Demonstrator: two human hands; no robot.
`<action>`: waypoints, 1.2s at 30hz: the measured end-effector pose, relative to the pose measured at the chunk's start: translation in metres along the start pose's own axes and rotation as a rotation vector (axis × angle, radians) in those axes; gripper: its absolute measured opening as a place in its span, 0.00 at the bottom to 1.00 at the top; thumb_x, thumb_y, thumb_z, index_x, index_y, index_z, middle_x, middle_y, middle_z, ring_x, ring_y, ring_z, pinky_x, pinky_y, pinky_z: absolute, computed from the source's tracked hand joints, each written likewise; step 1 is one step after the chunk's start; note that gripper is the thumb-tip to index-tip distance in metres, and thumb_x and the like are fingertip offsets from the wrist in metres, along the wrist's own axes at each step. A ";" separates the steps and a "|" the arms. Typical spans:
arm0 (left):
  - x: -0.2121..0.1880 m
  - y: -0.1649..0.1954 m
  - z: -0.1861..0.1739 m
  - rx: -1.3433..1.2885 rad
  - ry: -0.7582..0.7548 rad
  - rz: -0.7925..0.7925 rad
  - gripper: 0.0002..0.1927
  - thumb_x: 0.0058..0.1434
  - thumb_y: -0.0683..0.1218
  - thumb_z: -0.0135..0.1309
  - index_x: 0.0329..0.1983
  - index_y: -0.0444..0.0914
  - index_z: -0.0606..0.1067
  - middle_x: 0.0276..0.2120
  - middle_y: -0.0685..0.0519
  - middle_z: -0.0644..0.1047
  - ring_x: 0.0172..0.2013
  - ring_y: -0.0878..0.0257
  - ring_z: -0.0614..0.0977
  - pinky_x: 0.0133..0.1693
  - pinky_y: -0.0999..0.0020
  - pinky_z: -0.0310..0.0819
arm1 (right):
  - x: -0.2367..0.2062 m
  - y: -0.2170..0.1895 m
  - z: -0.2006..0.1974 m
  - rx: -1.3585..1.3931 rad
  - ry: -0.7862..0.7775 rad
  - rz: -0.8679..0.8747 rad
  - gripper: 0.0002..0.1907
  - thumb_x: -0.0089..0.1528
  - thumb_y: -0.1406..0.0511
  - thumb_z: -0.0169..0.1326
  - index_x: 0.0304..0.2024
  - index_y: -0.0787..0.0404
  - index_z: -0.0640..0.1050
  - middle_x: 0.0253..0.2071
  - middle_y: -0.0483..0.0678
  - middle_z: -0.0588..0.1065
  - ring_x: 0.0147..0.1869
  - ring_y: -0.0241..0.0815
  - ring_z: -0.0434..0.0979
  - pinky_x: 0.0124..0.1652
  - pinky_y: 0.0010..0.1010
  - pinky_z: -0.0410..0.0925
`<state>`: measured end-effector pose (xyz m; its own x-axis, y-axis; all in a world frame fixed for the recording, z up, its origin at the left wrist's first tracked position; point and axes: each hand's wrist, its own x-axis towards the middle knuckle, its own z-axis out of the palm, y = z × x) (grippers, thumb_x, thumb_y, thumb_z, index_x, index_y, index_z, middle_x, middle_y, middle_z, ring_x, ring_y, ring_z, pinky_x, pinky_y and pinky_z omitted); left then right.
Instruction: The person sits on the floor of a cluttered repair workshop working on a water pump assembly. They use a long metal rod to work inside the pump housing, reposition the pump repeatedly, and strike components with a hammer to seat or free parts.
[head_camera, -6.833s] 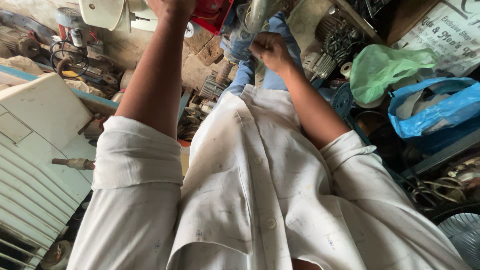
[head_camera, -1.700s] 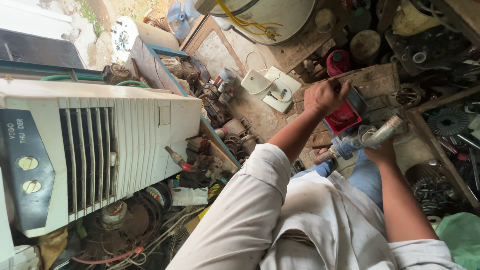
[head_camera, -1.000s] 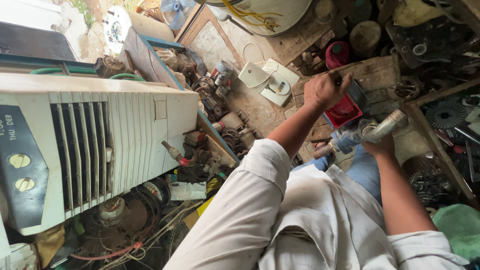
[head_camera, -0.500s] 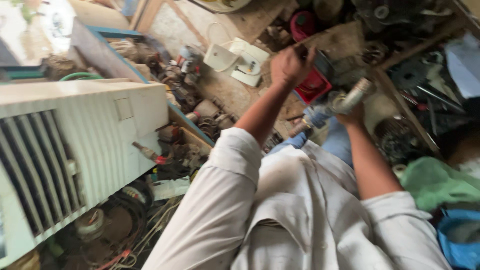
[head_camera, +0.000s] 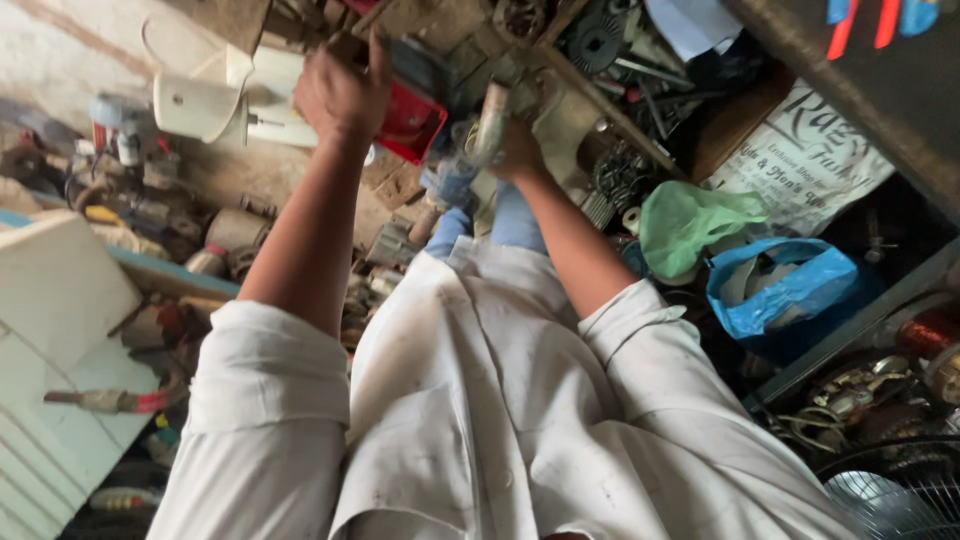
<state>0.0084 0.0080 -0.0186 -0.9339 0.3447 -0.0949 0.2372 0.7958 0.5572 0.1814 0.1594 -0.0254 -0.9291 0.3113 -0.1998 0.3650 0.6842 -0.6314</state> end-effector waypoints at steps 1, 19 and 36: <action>0.000 -0.001 0.000 -0.004 0.016 0.013 0.21 0.64 0.64 0.56 0.29 0.45 0.82 0.26 0.50 0.83 0.30 0.44 0.84 0.31 0.49 0.76 | 0.000 -0.001 0.000 0.034 -0.055 0.068 0.15 0.54 0.54 0.62 0.36 0.57 0.80 0.37 0.57 0.79 0.45 0.62 0.79 0.43 0.50 0.72; -0.001 0.003 -0.011 -0.056 0.022 0.067 0.22 0.67 0.61 0.54 0.28 0.41 0.82 0.27 0.50 0.84 0.30 0.46 0.85 0.32 0.51 0.77 | -0.001 0.015 0.016 0.049 -0.055 0.091 0.19 0.56 0.55 0.64 0.39 0.60 0.77 0.39 0.59 0.78 0.47 0.64 0.78 0.44 0.51 0.71; 0.000 0.001 -0.005 -0.032 0.077 0.047 0.20 0.59 0.60 0.58 0.27 0.40 0.82 0.25 0.45 0.82 0.27 0.42 0.83 0.31 0.48 0.77 | -0.002 0.022 0.029 -0.047 -0.028 0.170 0.32 0.53 0.53 0.65 0.55 0.60 0.73 0.50 0.63 0.76 0.55 0.65 0.75 0.52 0.50 0.70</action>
<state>0.0066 0.0059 -0.0138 -0.9401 0.3410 -0.0047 0.2738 0.7627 0.5859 0.1892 0.1546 -0.0607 -0.8548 0.4072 -0.3219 0.5188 0.6534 -0.5512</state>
